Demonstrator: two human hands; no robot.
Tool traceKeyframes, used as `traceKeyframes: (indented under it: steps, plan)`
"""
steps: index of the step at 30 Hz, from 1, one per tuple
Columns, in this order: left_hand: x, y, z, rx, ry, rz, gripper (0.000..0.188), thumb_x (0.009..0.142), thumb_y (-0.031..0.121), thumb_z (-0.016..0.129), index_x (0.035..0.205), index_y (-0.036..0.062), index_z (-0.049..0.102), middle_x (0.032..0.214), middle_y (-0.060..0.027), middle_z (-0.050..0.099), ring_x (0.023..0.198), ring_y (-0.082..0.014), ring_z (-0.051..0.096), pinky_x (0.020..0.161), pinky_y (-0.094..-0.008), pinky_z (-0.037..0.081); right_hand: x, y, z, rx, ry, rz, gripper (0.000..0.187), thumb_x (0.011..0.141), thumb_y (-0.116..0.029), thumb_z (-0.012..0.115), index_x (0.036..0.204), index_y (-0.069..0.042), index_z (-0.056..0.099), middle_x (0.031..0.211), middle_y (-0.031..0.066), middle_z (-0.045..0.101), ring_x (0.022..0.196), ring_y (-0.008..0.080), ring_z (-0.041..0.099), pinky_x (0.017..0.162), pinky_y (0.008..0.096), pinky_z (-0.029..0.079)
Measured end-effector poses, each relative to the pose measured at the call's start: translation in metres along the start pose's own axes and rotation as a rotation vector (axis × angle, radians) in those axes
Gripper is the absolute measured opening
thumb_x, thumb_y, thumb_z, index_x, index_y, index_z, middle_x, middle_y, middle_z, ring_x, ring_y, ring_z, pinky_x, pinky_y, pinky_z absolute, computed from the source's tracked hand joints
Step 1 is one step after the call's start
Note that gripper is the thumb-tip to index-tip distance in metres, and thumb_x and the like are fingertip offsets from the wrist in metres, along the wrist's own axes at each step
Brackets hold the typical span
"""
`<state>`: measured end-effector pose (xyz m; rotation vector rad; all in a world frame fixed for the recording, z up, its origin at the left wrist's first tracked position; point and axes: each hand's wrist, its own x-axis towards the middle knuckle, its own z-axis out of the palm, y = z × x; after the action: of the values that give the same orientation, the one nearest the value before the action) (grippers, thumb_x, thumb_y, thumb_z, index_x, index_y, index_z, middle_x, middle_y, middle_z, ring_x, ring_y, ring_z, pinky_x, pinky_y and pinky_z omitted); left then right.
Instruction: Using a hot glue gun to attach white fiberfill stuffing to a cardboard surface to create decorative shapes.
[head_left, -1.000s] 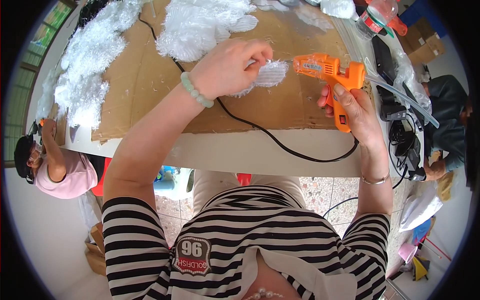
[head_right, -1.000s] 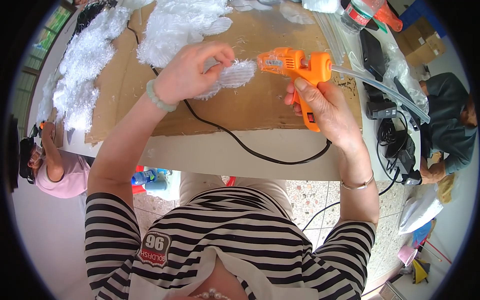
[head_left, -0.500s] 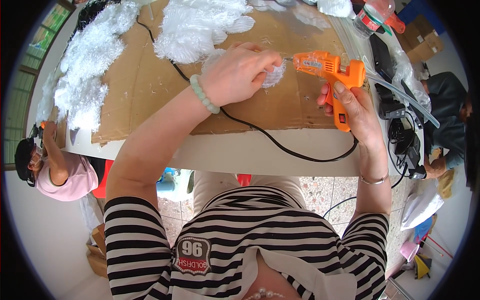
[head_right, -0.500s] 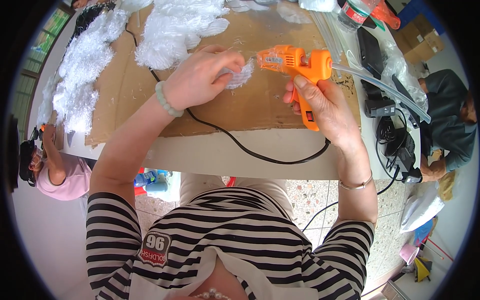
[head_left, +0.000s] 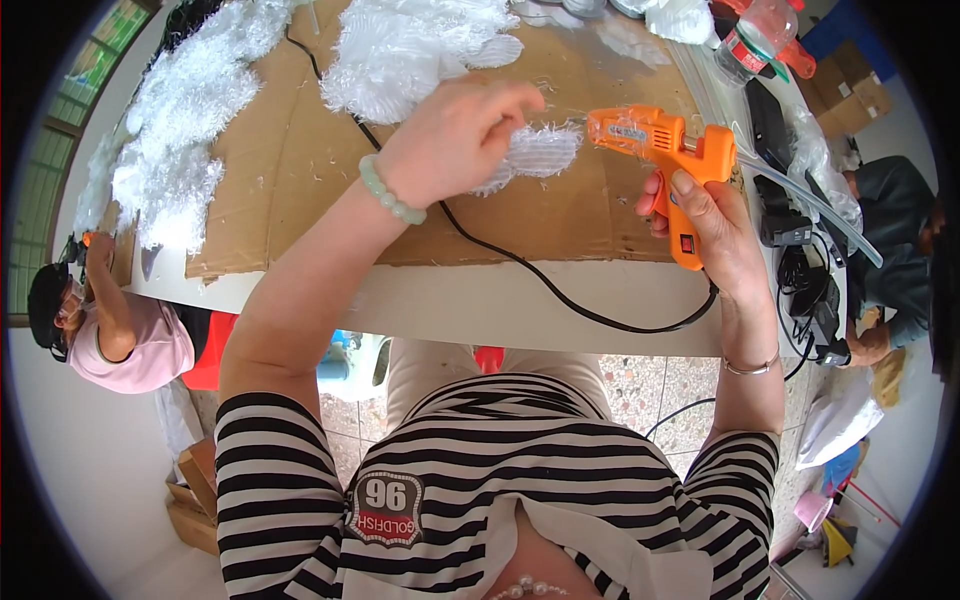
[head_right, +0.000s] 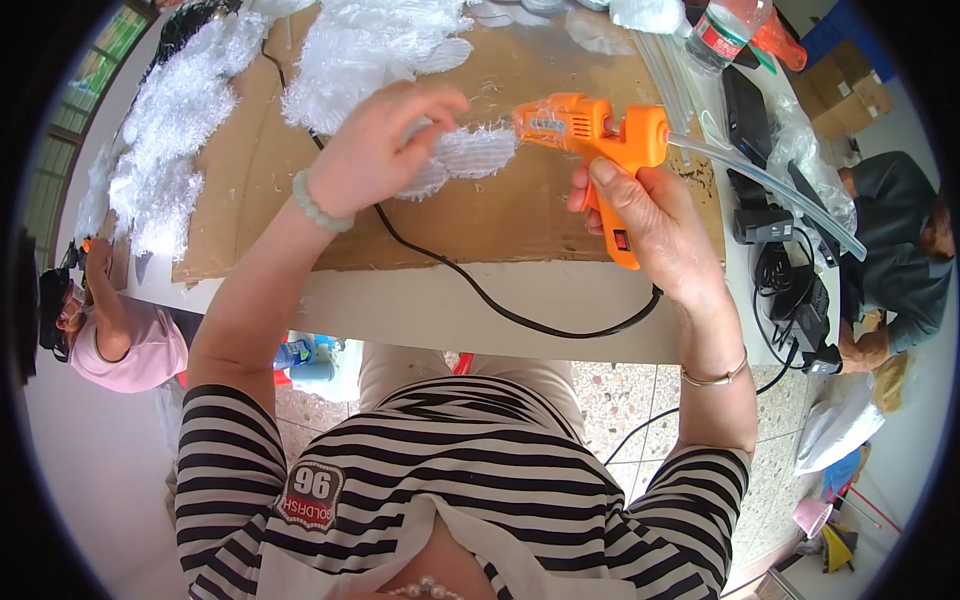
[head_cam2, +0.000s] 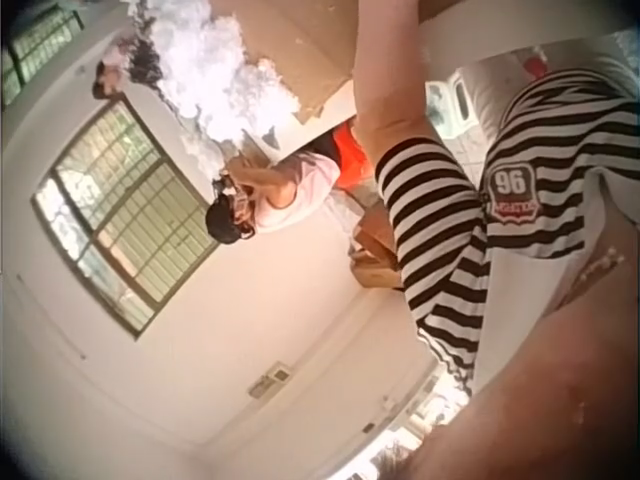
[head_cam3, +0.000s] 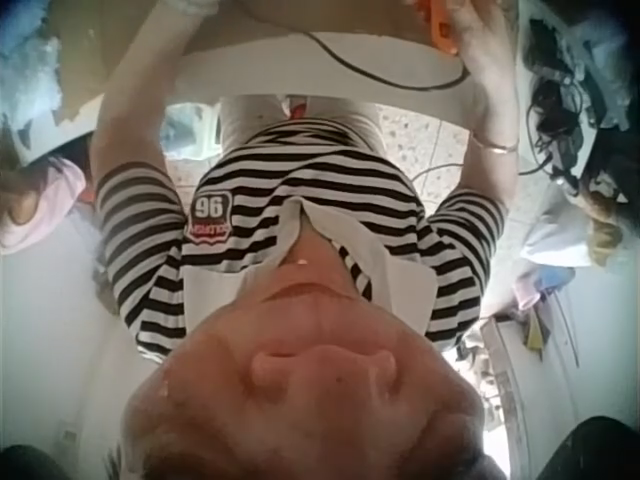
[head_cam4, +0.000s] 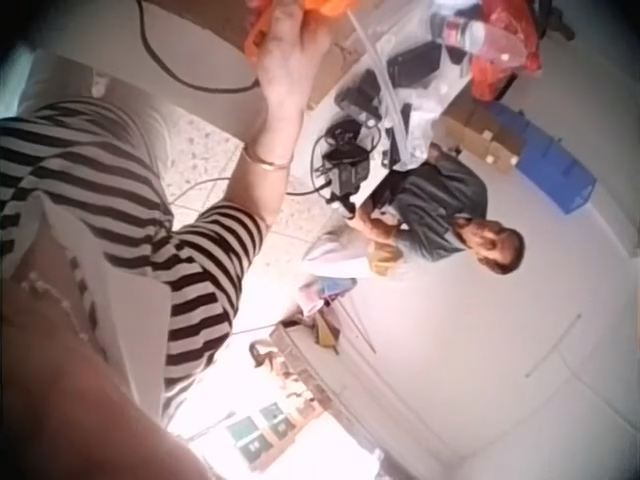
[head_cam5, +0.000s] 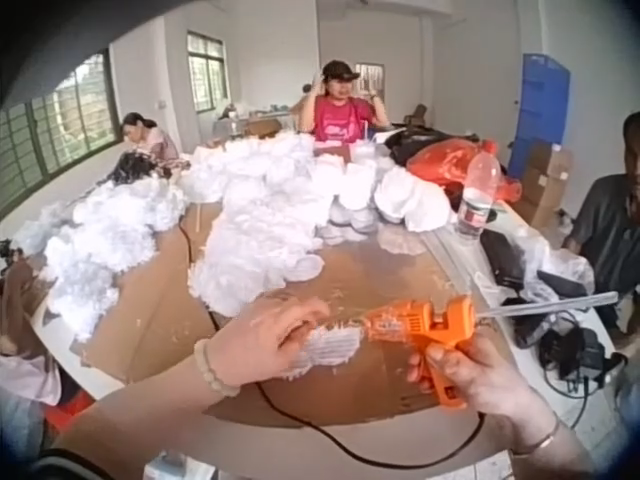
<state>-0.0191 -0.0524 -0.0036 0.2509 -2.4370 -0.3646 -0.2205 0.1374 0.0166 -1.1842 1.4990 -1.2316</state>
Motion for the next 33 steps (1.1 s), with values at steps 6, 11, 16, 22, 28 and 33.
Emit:
traceKeyframes:
  steps: [6,11,16,22,28,33]
  plan:
    - [0.003,-0.023,-0.026,-0.058,0.053,-0.302,0.033,0.075,-0.002,0.047,0.104,0.0114,0.057,0.08,-0.0054,0.064,0.08,-0.0267,0.057,0.074,-0.0357,0.046,0.004,-0.007,0.005,-0.02,-0.028,0.004,0.043,0.091,-0.043,0.049,0.101,-0.001,0.056,0.085,0.0062,0.06,0.074,0.0112,0.055,0.067,0.0253,0.046]
    - [-0.006,-0.04,-0.012,-0.002,-0.078,-0.165,0.044,0.073,-0.005,0.043,0.113,0.0107,0.055,0.094,-0.0064,0.065,0.088,-0.0237,0.057,0.077,-0.0322,0.045,0.013,-0.011,0.016,-0.053,-0.105,0.024,0.043,0.091,-0.043,0.049,0.101,-0.002,0.056,0.084,0.0056,0.059,0.074,0.0109,0.054,0.067,0.025,0.045]
    - [-0.004,-0.034,-0.006,0.098,-0.202,-0.106,0.05,0.068,-0.009,0.041,0.111,0.0122,0.054,0.089,-0.0033,0.065,0.089,-0.0238,0.057,0.091,-0.0375,0.039,0.017,-0.011,0.021,-0.052,-0.12,0.031,0.043,0.091,-0.043,0.049,0.1,-0.002,0.056,0.083,0.0051,0.059,0.074,0.0106,0.054,0.067,0.025,0.044]
    - [-0.007,-0.029,-0.015,0.087,-0.267,-0.083,0.047,0.068,-0.01,0.042,0.108,0.0122,0.055,0.083,-0.0019,0.065,0.09,-0.0208,0.057,0.096,-0.0389,0.035,0.019,-0.007,0.019,-0.052,-0.105,0.053,0.043,0.091,-0.044,0.049,0.1,-0.002,0.056,0.083,0.0051,0.059,0.075,0.0104,0.053,0.067,0.0251,0.044]
    - [-0.021,-0.023,-0.017,0.073,-0.124,0.07,0.043,0.072,-0.008,0.046,0.107,0.0138,0.055,0.083,-0.0031,0.065,0.08,-0.0229,0.061,0.088,-0.0402,0.042,0.02,-0.007,0.019,-0.051,-0.114,0.045,0.043,0.091,-0.044,0.048,0.099,-0.002,0.056,0.083,0.005,0.059,0.075,0.0103,0.053,0.068,0.0247,0.044]
    - [-0.019,-0.028,-0.032,-0.224,0.043,-0.317,0.047,0.072,-0.008,0.044,0.114,0.011,0.053,0.087,-0.0094,0.065,0.078,-0.0266,0.061,0.077,-0.037,0.048,0.02,-0.006,0.018,-0.072,-0.117,0.042,0.043,0.091,-0.043,0.048,0.1,-0.002,0.056,0.083,0.0049,0.059,0.074,0.0103,0.053,0.067,0.0245,0.044]
